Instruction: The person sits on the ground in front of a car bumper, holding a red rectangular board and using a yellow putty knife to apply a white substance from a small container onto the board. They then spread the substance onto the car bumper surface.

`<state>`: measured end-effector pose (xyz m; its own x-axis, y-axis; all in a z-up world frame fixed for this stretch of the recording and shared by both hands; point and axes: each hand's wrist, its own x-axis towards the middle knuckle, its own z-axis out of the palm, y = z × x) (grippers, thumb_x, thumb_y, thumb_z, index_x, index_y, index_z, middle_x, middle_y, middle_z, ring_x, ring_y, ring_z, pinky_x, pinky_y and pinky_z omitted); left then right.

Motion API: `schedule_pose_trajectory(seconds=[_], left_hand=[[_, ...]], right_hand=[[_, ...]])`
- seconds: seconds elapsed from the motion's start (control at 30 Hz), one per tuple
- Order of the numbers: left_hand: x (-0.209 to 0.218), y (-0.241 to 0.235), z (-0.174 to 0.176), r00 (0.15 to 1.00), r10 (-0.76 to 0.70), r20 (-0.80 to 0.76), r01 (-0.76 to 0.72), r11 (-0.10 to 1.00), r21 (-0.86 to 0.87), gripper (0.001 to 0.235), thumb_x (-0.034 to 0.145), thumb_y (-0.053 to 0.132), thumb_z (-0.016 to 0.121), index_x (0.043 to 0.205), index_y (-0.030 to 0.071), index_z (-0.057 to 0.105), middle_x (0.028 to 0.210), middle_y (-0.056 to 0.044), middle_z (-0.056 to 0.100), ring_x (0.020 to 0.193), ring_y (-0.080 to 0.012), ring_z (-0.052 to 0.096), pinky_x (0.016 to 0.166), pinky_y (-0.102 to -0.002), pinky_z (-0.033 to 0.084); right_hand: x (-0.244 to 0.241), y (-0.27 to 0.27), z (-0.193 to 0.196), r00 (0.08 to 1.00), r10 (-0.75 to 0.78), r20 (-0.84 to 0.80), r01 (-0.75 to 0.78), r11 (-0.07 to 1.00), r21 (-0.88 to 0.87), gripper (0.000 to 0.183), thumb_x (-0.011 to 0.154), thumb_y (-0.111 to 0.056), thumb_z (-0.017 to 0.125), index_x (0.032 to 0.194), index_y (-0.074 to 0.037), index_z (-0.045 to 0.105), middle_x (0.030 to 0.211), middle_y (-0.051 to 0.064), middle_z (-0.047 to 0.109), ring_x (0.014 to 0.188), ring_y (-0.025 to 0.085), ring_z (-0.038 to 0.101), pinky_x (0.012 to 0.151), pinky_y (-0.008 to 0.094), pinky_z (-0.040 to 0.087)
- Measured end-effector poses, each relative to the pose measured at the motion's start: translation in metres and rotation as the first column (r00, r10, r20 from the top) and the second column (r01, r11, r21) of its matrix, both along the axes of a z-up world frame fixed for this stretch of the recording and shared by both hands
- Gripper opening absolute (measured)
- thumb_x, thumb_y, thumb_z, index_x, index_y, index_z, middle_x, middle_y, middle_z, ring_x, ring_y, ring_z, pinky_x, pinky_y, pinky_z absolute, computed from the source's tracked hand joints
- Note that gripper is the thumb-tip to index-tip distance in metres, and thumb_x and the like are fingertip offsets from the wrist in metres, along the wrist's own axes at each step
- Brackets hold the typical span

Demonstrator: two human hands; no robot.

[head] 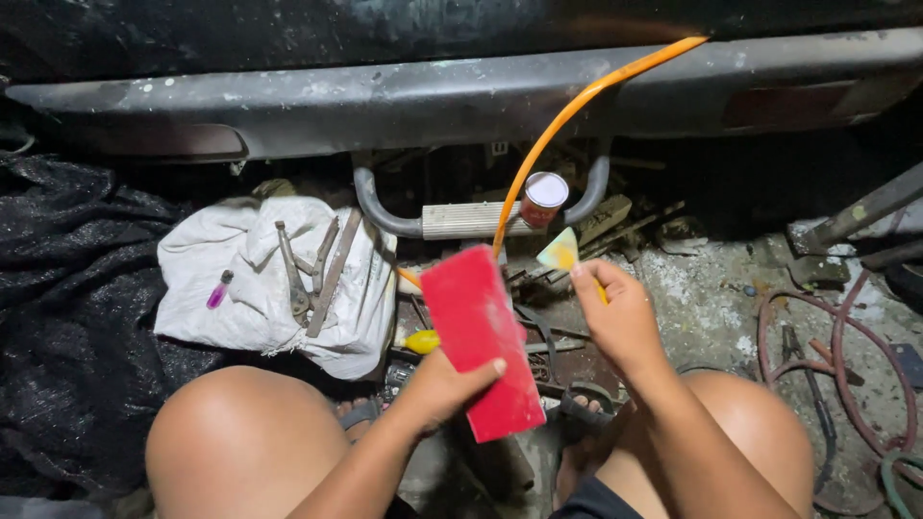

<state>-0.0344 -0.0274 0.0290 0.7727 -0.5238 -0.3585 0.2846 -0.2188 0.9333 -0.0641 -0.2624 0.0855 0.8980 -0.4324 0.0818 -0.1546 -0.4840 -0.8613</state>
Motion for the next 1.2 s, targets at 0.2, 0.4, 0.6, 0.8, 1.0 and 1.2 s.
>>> schedule_pose_trajectory(seconds=[0.2,0.4,0.6,0.8,1.0,1.2], left_hand=[[0.006,0.002,0.038,0.935,0.346,-0.082,-0.355,0.917,-0.179,0.053,0.081,0.031,0.086,0.121,0.001,0.070,0.109,-0.014,0.076,0.096,-0.0233,0.069,0.091,-0.045,0.057],[0.015,0.007,0.027,0.926,0.378,0.010,-0.376,0.923,-0.081,0.058,0.082,0.035,0.086,0.124,-0.002,0.069,0.108,-0.019,0.075,0.099,-0.0271,0.070,0.091,-0.046,0.055],[0.008,0.005,0.034,0.960,0.279,0.038,-0.277,0.959,-0.052,0.049,0.080,0.030,0.089,0.115,-0.001,0.074,0.102,-0.017,0.077,0.098,-0.0244,0.070,0.091,-0.045,0.055],[0.009,0.008,0.044,0.985,0.165,0.053,-0.165,0.986,-0.014,0.048,0.077,0.027,0.090,0.113,-0.002,0.076,0.099,-0.017,0.077,0.096,-0.0240,0.070,0.091,-0.045,0.056],[0.010,0.016,0.039,0.993,0.018,0.113,-0.008,0.996,-0.093,0.042,0.077,0.019,0.090,0.112,0.000,0.076,0.102,-0.016,0.079,0.095,-0.0239,0.069,0.091,-0.047,0.057],[0.010,0.019,0.027,0.992,-0.051,0.116,0.067,0.988,-0.139,0.035,0.076,0.014,0.091,0.107,0.004,0.078,0.099,-0.010,0.079,0.093,-0.0189,0.068,0.090,-0.042,0.058]], right_hand=[[-0.012,0.006,-0.020,0.972,0.224,-0.068,-0.214,0.968,0.133,0.016,0.098,-0.016,0.063,0.089,-0.010,0.075,0.060,0.000,0.057,0.060,0.013,0.049,0.059,0.025,0.042],[-0.012,0.008,-0.030,0.935,0.283,-0.213,-0.305,0.949,-0.078,0.016,0.094,-0.028,0.067,0.085,-0.018,0.075,0.059,0.011,0.067,0.059,0.023,0.059,0.065,0.035,0.050],[-0.017,0.017,-0.006,0.933,0.301,-0.197,-0.291,0.953,0.081,0.019,0.096,-0.023,0.063,0.086,-0.013,0.075,0.059,0.001,0.062,0.063,0.014,0.052,0.064,0.028,0.046],[-0.020,0.019,0.005,0.916,0.392,-0.089,-0.365,0.904,0.222,0.019,0.098,-0.019,0.062,0.086,-0.009,0.073,0.063,-0.002,0.057,0.066,0.013,0.048,0.062,0.026,0.043],[-0.030,0.014,-0.014,0.893,0.446,-0.061,-0.396,0.843,0.364,0.025,0.101,-0.020,0.061,0.083,-0.007,0.073,0.060,-0.007,0.055,0.061,0.008,0.047,0.057,0.021,0.039],[-0.025,0.036,0.006,0.887,0.460,0.042,-0.429,0.784,0.449,0.028,0.102,-0.020,0.062,0.080,-0.005,0.070,0.049,-0.008,0.046,0.048,0.002,0.038,0.046,0.017,0.030]])
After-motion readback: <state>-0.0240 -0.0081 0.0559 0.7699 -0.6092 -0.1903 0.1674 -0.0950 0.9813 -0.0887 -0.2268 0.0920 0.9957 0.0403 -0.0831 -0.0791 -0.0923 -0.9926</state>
